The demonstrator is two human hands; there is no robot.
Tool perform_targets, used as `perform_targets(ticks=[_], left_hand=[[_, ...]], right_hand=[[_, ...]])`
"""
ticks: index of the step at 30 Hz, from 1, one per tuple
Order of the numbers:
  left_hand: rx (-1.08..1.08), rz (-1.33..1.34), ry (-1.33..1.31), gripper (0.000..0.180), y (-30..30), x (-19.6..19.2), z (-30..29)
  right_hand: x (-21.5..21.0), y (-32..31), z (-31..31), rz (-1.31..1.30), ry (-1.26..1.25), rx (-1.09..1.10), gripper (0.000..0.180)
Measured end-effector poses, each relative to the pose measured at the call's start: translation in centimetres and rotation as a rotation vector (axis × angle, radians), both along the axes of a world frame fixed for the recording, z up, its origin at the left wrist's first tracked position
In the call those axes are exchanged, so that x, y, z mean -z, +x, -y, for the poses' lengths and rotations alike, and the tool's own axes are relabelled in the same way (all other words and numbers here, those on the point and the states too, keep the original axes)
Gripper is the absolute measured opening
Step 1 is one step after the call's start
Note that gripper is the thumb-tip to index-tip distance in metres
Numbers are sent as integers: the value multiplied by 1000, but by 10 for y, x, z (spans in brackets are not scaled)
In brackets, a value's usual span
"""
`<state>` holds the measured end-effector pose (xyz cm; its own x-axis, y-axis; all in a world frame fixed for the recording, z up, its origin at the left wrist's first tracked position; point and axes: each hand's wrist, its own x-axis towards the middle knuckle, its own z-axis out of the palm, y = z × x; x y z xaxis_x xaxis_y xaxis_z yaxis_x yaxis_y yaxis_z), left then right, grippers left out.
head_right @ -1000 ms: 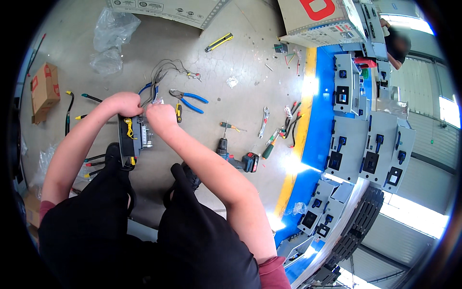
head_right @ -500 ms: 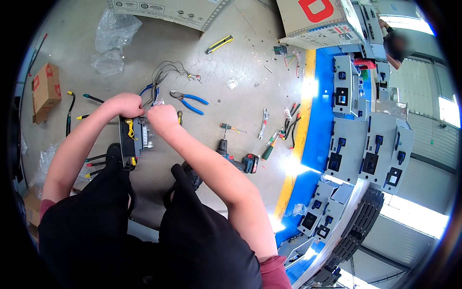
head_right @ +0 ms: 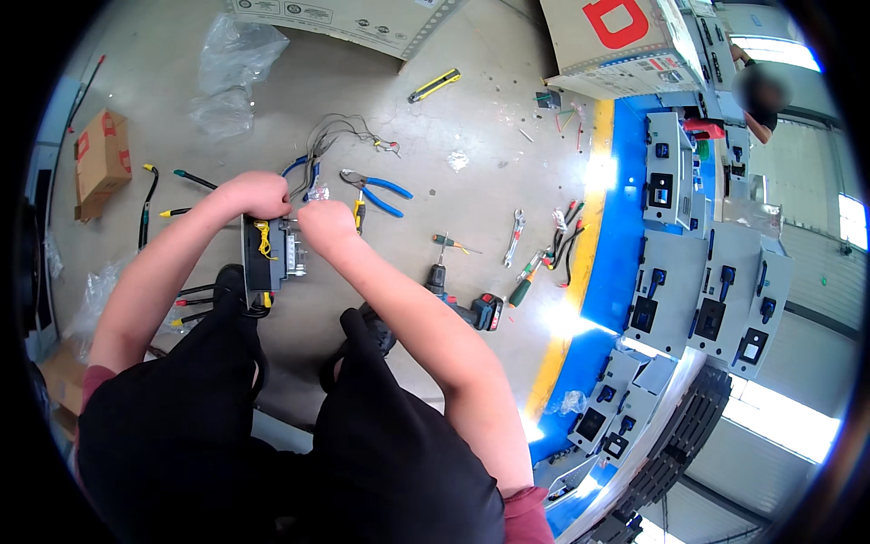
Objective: The person sits on the floor and uses a screwdriver to connect multiple colored wires to a metal electrical component. They then lift the component and place it into a larger metal enclosure.
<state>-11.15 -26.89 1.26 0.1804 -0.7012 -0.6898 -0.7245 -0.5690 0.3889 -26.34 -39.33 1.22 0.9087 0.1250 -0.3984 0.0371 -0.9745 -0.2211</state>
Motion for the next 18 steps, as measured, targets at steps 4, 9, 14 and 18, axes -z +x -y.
perform_targets(ticks=[4, 9, 14, 18], left_hand=[[-15, -22, 5, 34, -1, -4, 2], [1, -33, 14, 34, 2, 1, 1], [16, -15, -36, 36, 1, 6, -1], [1, -28, 30, 40, 3, 5, 3]], right_hand=[[2, -2, 1, 77, -33, 4, 11], [6, -6, -5, 131, -105, 71, 13], [-3, -1, -5, -74, -11, 44, 11], [6, -1, 4, 31, -67, -4, 11]])
